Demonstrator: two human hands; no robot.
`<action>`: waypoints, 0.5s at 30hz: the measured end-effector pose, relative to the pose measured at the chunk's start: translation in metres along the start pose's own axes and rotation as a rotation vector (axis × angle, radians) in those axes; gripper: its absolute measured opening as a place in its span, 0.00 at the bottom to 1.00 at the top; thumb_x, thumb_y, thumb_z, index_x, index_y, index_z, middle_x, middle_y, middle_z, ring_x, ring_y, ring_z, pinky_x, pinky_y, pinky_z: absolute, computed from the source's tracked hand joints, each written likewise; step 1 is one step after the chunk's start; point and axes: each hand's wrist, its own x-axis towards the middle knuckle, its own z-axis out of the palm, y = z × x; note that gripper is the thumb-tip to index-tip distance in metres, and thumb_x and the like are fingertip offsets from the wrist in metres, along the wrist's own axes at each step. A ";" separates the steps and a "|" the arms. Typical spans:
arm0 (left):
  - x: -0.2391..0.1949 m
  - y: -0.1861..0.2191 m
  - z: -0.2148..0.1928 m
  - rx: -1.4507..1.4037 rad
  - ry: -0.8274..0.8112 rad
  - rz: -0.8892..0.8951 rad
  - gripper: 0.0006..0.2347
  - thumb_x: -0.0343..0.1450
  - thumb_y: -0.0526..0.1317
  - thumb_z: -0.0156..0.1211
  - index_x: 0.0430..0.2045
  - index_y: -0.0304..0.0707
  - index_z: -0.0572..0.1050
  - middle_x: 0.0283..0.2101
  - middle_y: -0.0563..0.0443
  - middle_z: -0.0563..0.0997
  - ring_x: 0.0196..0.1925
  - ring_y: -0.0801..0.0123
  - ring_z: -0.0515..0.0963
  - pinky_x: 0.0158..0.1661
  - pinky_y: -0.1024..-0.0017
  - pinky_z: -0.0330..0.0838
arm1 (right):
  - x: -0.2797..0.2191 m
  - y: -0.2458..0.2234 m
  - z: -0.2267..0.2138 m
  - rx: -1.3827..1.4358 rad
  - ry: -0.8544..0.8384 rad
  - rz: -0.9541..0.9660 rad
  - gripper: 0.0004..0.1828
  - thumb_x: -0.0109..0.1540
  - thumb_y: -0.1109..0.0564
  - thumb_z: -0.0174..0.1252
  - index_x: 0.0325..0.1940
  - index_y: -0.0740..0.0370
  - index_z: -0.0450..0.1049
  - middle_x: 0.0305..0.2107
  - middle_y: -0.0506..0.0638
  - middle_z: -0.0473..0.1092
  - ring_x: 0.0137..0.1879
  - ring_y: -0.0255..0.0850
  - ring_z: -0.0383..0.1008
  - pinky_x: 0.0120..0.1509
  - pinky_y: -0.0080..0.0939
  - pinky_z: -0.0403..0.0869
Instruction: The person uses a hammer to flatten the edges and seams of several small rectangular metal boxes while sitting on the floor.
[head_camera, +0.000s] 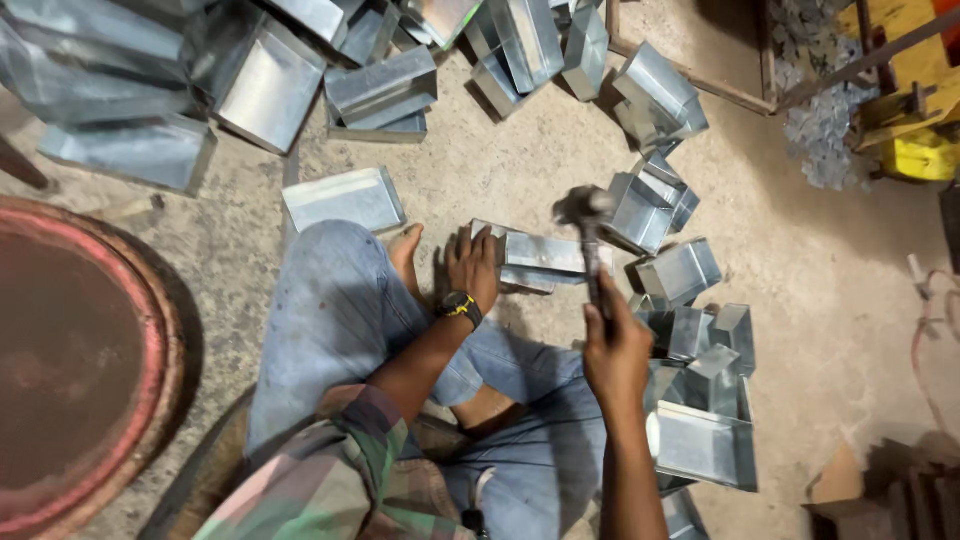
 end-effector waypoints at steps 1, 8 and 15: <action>-0.001 0.004 0.002 -0.008 0.009 -0.001 0.23 0.65 0.35 0.58 0.56 0.30 0.70 0.66 0.43 0.72 0.72 0.44 0.61 0.67 0.43 0.51 | -0.006 -0.003 -0.013 0.130 0.042 0.096 0.28 0.67 0.67 0.55 0.73 0.67 0.65 0.44 0.56 0.75 0.41 0.36 0.70 0.43 0.33 0.71; 0.001 0.002 -0.004 -0.068 -0.050 -0.026 0.22 0.63 0.36 0.60 0.54 0.32 0.71 0.65 0.45 0.71 0.72 0.42 0.60 0.66 0.41 0.51 | -0.047 -0.015 0.031 0.498 0.357 0.343 0.29 0.68 0.65 0.55 0.74 0.65 0.64 0.31 0.49 0.69 0.28 0.30 0.63 0.32 0.29 0.63; 0.003 0.001 -0.001 -0.007 -0.033 0.004 0.22 0.65 0.35 0.61 0.55 0.32 0.69 0.65 0.43 0.72 0.71 0.40 0.61 0.66 0.41 0.51 | -0.062 -0.012 0.055 0.201 0.256 0.132 0.22 0.70 0.64 0.55 0.69 0.69 0.68 0.35 0.54 0.71 0.38 0.33 0.69 0.41 0.31 0.68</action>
